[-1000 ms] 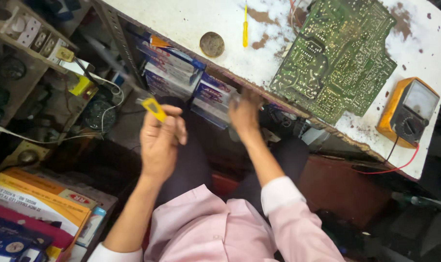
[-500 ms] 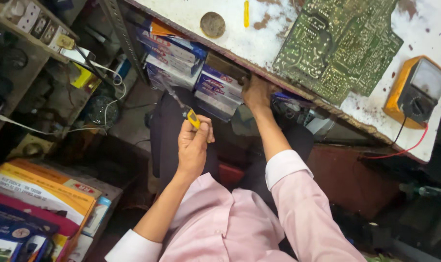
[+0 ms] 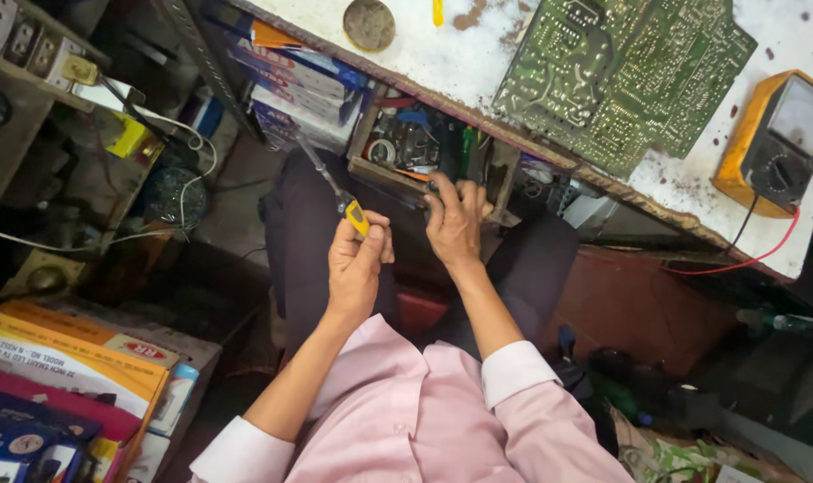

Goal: The person works on a green circuit board at a cluttered workbench. They flip the board over, use a multimeter to test components, scrape the board with a screwdriver, sharpen the screwdriver on a file, and then use a soldering iron to touch several points on the board while inspecting with a magnifying glass.

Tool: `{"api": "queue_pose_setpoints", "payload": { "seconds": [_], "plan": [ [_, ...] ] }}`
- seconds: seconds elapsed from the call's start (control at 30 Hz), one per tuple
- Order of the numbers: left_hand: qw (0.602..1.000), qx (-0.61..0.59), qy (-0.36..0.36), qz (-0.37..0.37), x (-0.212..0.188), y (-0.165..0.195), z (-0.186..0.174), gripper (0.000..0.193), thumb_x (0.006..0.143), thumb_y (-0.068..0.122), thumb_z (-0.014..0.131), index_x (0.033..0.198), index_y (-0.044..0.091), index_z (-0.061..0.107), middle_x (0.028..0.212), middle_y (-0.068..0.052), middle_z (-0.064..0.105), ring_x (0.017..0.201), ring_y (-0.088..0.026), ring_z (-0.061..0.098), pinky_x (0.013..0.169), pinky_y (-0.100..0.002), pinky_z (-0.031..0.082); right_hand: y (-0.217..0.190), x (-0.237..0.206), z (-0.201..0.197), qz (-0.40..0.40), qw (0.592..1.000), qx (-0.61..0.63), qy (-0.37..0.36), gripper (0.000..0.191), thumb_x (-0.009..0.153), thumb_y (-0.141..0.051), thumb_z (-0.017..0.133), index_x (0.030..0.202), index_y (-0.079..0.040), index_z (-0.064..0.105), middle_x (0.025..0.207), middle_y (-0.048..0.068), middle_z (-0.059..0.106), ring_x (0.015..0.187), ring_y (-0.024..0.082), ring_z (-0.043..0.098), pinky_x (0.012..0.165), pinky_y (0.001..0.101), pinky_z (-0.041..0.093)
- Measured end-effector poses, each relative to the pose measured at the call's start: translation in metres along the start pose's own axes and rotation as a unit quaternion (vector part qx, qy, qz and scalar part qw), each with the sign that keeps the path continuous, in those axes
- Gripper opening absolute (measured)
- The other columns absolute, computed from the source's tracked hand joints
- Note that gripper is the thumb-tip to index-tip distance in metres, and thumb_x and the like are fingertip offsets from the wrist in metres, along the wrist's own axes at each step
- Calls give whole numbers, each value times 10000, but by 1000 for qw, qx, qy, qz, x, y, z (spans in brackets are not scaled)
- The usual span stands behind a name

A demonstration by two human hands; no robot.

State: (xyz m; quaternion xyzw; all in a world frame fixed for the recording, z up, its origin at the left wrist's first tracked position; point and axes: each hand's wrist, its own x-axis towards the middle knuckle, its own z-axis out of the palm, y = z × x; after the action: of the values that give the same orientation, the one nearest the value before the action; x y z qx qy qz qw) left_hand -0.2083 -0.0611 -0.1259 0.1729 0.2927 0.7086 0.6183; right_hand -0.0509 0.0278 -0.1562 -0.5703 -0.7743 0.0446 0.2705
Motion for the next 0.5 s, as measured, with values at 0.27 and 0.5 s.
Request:
{"api": "queue_pose_setpoints", "payload": {
  "seconds": [0.27,0.5],
  "plan": [
    [1000,11,-2,0,7,-2,-4,157,1084,145,593,1193,33,592,877,-21,558,789,-107,516,736,-271,450,-4,13,-32,87,985,149,-20,367,979,-174,643,1333,-90,595,1079,132,665,981,329,652,861,445,509],
    [1000,18,-16,-7,8,-13,0,159,1081,145,602,1191,30,599,875,-15,555,783,-101,508,731,-271,450,42,62,-40,114,991,70,-13,185,950,-176,675,1033,-19,729,1057,196,726,985,374,700,859,431,560]
  ]
}}
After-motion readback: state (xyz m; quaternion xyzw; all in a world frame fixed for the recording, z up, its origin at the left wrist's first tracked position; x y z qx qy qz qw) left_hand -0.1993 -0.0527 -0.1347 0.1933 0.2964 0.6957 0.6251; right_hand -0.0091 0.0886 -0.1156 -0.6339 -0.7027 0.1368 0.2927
